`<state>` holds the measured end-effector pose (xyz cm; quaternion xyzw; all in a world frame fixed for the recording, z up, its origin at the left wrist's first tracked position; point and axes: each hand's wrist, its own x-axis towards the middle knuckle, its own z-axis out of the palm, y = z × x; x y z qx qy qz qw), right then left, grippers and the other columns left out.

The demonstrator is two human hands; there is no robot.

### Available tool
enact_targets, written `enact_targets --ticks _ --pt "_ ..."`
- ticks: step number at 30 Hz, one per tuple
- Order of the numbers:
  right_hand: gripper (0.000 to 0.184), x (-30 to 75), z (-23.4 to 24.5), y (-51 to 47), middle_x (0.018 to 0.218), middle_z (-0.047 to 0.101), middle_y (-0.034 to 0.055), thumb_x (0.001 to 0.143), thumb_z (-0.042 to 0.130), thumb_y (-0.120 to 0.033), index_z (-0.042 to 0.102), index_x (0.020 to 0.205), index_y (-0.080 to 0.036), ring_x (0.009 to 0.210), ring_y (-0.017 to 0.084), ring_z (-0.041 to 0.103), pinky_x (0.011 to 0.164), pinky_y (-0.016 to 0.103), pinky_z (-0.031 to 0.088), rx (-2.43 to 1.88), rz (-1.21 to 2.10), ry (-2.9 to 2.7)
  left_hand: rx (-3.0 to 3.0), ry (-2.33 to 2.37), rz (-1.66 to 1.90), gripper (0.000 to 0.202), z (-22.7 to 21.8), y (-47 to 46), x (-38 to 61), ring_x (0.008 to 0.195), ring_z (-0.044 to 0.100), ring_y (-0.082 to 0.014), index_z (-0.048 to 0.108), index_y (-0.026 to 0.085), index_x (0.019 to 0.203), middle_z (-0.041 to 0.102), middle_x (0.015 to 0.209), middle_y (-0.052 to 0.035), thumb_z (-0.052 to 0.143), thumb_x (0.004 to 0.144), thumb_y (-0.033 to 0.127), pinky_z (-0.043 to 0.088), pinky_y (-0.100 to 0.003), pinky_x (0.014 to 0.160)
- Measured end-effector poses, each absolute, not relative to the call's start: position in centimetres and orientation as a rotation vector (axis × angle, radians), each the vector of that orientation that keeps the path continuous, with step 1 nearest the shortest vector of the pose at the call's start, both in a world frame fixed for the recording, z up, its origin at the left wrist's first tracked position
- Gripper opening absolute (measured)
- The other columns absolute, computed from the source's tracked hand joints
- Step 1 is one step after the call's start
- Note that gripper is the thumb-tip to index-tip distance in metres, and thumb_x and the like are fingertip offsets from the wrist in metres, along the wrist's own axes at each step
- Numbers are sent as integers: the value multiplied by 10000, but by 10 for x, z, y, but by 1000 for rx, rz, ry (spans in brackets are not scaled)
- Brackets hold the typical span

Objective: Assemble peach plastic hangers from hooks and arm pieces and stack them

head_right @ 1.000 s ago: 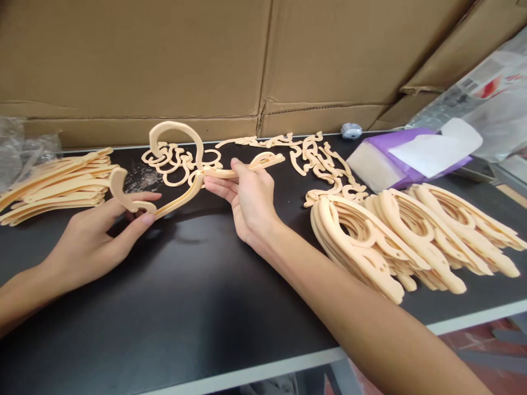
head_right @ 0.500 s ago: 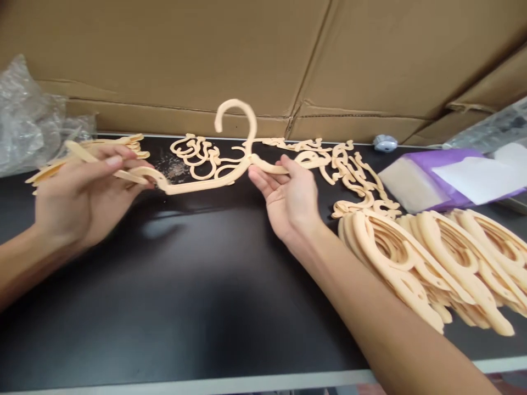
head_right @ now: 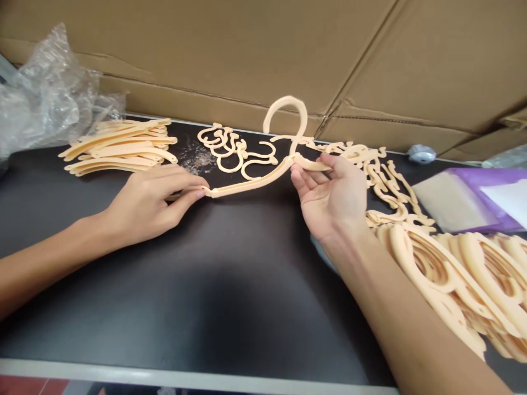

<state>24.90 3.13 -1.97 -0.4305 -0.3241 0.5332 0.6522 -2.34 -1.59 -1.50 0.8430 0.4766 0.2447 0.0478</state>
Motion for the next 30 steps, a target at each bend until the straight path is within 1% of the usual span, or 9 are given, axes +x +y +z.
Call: enact_targets --ticks 5,8,11,12,14,16,19,24,30 --pt "176 235 2 23 765 694 44 898 553 -133 650 756 -173 709 135 688 622 215 607 -1204 1270 -536 2298 1744 917 286 -9 -12 -25 762 672 -194 753 211 987 746 848 -17 516 941 364 514 -311 786" --pt "171 230 4 16 669 670 51 872 656 -227 656 718 -153 591 152 658 519 243 578 -1288 1244 -672 2180 1766 1044 270 -5 -12 -25 687 648 -175 748 204 984 734 802 -4 542 924 367 500 -297 710" --pt "240 225 -1 4 576 621 13 843 714 -314 648 659 -175 459 130 557 408 244 445 -1305 1000 -1029 2222 1757 1042 254 -5 -14 -25 672 641 -172 740 199 967 729 791 -6 550 925 362 488 -296 687" --pt "244 222 -3 -2 567 610 -2 847 712 -312 646 647 -189 453 120 533 425 245 425 -1269 861 -1188 2262 1740 1021 252 -4 -15 -24 682 646 -177 738 198 960 732 797 -10 550 928 362 489 -299 690" --pt "223 216 -6 -15 639 648 4 893 680 -302 667 686 -219 573 140 565 598 296 497 -1179 546 -1521 2356 1680 977 245 -5 -19 -22 708 660 -186 737 205 946 743 825 -17 551 936 365 497 -304 702" --pt "150 209 -9 -27 798 715 43 928 641 -266 714 801 -236 752 193 613 767 372 504 -1015 259 -1880 2423 1609 957 235 -5 -24 -19 726 673 -187 734 217 955 755 864 -18 552 949 365 509 -300 707" --pt "169 201 -13 -33 1016 726 113 967 570 -203 736 995 -196 952 256 598 854 423 454 -913 -29 -2195 2475 1533 954 212 -4 -30 -15 764 696 -191 730 233 983 765 912 -19 553 965 349 528 -298 724" --pt "261 200 -19 -25 973 707 106 1021 473 -165 709 909 -168 937 238 546 823 391 395 -989 -65 -2308 2532 1503 878 223 -6 -35 -12 831 725 -225 734 236 954 781 936 -29 555 971 368 540 -337 792" --pt "222 200 -20 -22 978 681 89 1026 532 -254 702 920 -158 966 226 536 848 382 395 -1060 98 -2330 2614 1478 854 227 -10 -33 -13 855 731 -231 730 240 928 786 937 -28 562 967 387 534 -352 801"
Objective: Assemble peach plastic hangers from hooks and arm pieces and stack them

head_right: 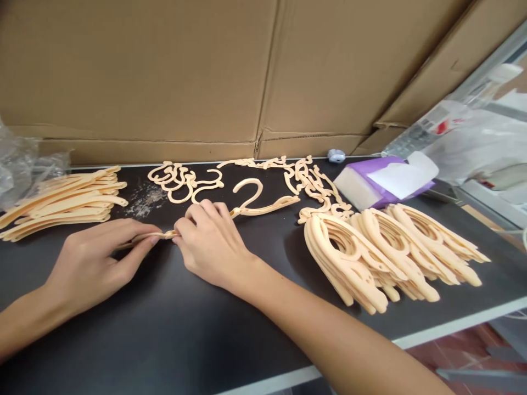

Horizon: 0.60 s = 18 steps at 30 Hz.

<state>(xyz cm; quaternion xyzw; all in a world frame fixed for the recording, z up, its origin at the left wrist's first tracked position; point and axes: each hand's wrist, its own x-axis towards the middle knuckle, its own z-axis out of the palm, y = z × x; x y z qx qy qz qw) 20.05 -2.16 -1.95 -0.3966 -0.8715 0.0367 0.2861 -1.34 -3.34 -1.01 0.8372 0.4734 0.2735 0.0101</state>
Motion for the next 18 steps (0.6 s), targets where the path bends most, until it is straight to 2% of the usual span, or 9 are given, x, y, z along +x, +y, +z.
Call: enact_targets --ticks 9,18 --pt "261 197 -17 -19 995 678 123 1050 442 -180 683 965 -127 968 235 534 856 375 444 -1012 157 -2498 2661 1515 714 288 -10 -34 -15 825 710 -208 724 231 903 771 906 -24 498 994 384 509 -328 779" --pt "253 195 -17 -16 1010 659 144 1034 409 -144 653 984 -99 930 256 518 869 386 439 -995 22 -2626 2505 1591 549 308 -3 -28 -11 738 676 -209 707 243 824 744 837 -11 482 948 413 453 -308 649"
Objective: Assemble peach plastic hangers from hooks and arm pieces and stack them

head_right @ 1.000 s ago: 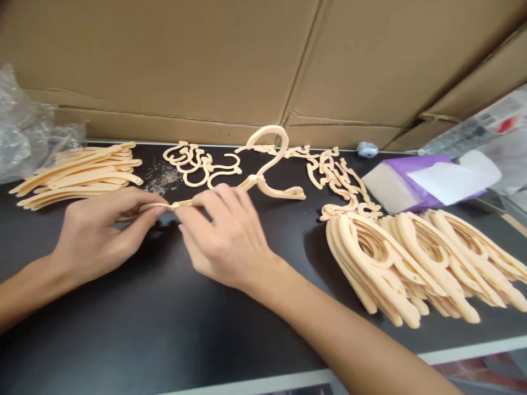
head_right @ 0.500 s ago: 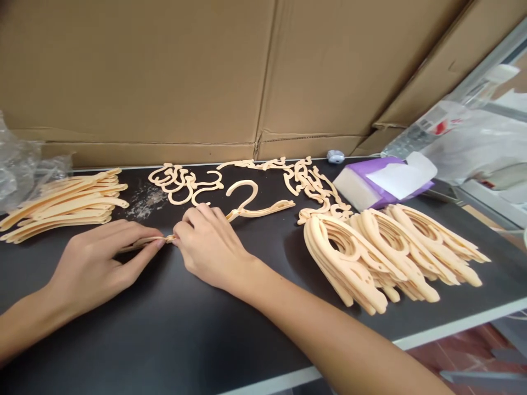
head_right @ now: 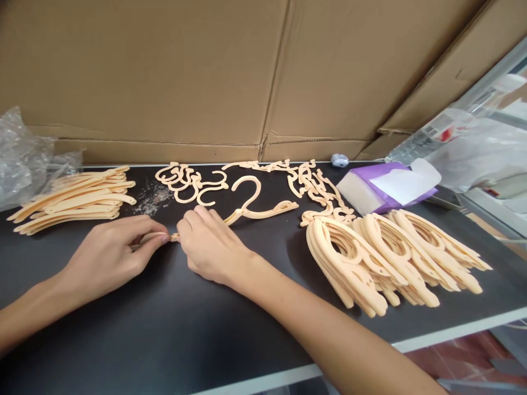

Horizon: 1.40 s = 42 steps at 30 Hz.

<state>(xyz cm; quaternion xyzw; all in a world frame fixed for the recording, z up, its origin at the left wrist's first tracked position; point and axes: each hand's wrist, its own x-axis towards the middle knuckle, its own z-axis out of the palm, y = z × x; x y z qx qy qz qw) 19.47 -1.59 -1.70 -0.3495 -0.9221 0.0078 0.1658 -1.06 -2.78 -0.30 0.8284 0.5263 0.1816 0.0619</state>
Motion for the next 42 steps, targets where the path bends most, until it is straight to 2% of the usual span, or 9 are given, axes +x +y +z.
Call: enact_targets --ticks 5,10,15,22,30,35,38,42 --pt "238 195 -20 -17 1021 647 156 1018 418 -129 651 993 -90 940 271 500 863 397 428 -981 -45 -2635 2394 1610 518 272 0 -24 -9 651 635 -189 726 257 814 746 791 13 525 908 414 432 -301 623" --pt "245 194 -19 -19 1015 633 160 1020 412 -132 651 1002 -85 954 285 485 850 403 432 -1004 -79 -2651 2403 1612 554 292 0 -25 -9 661 638 -193 740 251 817 760 815 -3 522 912 420 436 -295 622" --pt "258 193 -16 -21 1003 622 162 1018 397 -110 651 986 -75 972 295 486 843 408 444 -1008 -58 -2671 2330 1638 542 293 1 -24 -10 585 598 -177 749 251 806 756 771 4 544 892 442 434 -289 592" --pt "254 192 -18 -22 968 602 162 1000 381 -75 634 977 -83 970 299 481 825 403 460 -989 -96 -2672 2458 1688 571 341 -4 -30 -6 711 631 -178 771 231 879 749 868 -8 487 939 409 434 -286 699" --pt "255 191 -16 -24 944 600 164 925 402 5 639 981 -70 952 300 483 818 389 468 -1005 -90 -2713 2203 1769 490 312 7 -27 -2 589 555 -153 768 238 824 733 742 19 546 875 451 392 -281 619" --pt "278 191 -17 -25 910 595 148 943 369 1 629 943 -98 908 290 472 793 390 456 -1002 -93 -2674 2049 1687 386 335 15 -22 -4 525 475 -137 777 237 801 626 565 34 571 839 500 330 -261 522" --pt "274 191 -18 -24 893 593 142 958 371 -17 634 947 -94 890 287 465 780 392 449 -978 -83 -2669 1997 1649 403 332 18 -19 -5 520 434 -125 780 223 788 590 544 32 588 816 492 304 -248 498" --pt "271 191 -20 -22 901 596 142 977 376 -29 637 940 -91 871 271 453 778 386 443 -949 -61 -2657 1872 1605 411 327 22 -13 -13 549 451 -117 756 192 785 608 586 16 638 791 497 302 -227 501"
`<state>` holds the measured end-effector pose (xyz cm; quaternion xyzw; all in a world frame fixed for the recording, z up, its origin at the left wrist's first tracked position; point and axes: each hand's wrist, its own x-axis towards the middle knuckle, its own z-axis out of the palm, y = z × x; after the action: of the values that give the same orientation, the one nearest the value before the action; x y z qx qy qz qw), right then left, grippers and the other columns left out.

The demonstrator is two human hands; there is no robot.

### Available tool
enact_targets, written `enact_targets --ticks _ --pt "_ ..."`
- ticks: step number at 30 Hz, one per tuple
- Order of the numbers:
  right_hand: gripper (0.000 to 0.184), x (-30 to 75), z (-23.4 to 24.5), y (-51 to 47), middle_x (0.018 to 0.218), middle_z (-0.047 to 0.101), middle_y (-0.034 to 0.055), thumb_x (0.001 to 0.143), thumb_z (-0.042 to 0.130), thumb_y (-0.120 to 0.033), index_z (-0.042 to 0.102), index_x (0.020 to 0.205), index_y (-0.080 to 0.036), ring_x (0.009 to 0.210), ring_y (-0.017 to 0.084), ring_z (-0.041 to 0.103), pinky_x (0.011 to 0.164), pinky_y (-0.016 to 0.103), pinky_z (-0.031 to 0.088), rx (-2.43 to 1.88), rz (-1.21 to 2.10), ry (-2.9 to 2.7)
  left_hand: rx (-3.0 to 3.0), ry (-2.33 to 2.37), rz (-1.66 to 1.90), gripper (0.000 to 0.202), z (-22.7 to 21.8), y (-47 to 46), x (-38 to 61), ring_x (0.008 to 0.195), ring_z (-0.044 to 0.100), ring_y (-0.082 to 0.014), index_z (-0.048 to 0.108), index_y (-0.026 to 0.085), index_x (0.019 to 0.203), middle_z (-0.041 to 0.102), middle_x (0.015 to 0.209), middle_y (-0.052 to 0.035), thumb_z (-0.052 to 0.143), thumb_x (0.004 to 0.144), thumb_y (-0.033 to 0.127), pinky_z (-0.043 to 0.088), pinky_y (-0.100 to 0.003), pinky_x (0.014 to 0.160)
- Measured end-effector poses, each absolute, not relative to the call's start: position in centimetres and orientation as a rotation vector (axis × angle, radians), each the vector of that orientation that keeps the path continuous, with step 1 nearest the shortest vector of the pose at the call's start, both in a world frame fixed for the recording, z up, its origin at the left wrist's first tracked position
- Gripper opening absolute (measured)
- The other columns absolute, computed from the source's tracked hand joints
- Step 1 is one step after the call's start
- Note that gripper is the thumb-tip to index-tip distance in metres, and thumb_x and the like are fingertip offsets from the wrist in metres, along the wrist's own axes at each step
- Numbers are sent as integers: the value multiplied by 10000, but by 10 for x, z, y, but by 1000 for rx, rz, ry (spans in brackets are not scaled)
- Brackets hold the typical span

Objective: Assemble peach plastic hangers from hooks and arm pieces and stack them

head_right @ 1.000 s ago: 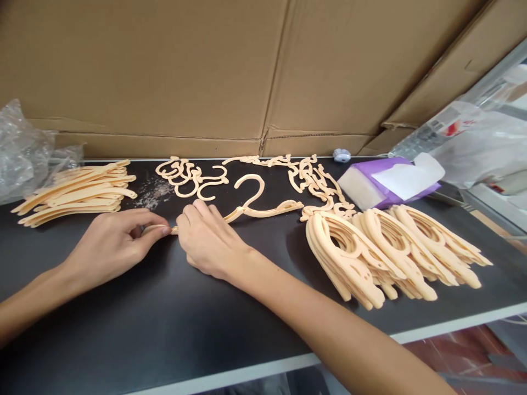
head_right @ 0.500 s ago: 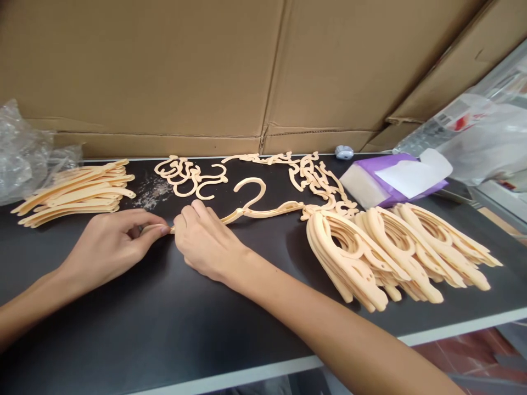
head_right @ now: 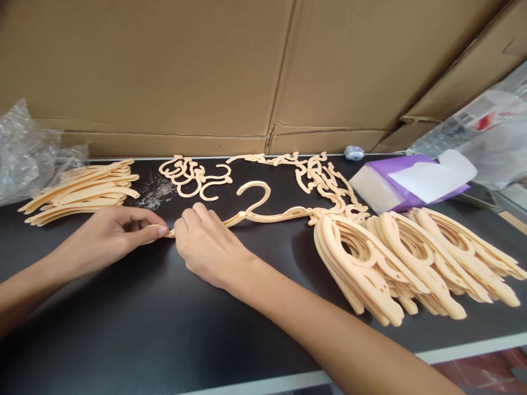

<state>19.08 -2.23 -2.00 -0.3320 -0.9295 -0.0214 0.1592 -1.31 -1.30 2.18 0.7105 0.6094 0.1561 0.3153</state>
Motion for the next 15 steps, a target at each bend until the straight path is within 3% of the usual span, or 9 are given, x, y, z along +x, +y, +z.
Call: enact_targets --ticks 4,8,12,15 --pt "275 192 -22 -21 930 602 143 1029 377 -97 636 937 -91 879 259 453 799 386 444 -919 -52 -2662 1593 1524 460 345 25 -7 -25 527 433 -97 656 170 747 539 556 30 653 824 506 324 -202 496" --pt "251 193 -20 -19 950 608 146 1020 400 -88 643 957 -79 889 256 464 830 390 453 -924 -12 -2691 1725 1444 470 321 24 -8 -27 568 472 -97 668 188 920 569 654 34 636 867 504 346 -188 507" --pt "249 195 -18 -19 940 621 148 1007 414 -75 656 947 -66 897 258 478 844 388 464 -906 19 -2689 1886 1374 512 359 19 -9 -25 729 563 -127 688 219 1078 672 839 8 573 926 522 456 -213 657" --pt "253 195 -18 -18 934 633 155 1007 416 -78 661 943 -62 887 256 481 841 387 470 -900 35 -2668 1937 1356 531 381 15 -8 -25 867 614 -175 683 218 1075 699 966 -18 541 932 542 489 -256 742"
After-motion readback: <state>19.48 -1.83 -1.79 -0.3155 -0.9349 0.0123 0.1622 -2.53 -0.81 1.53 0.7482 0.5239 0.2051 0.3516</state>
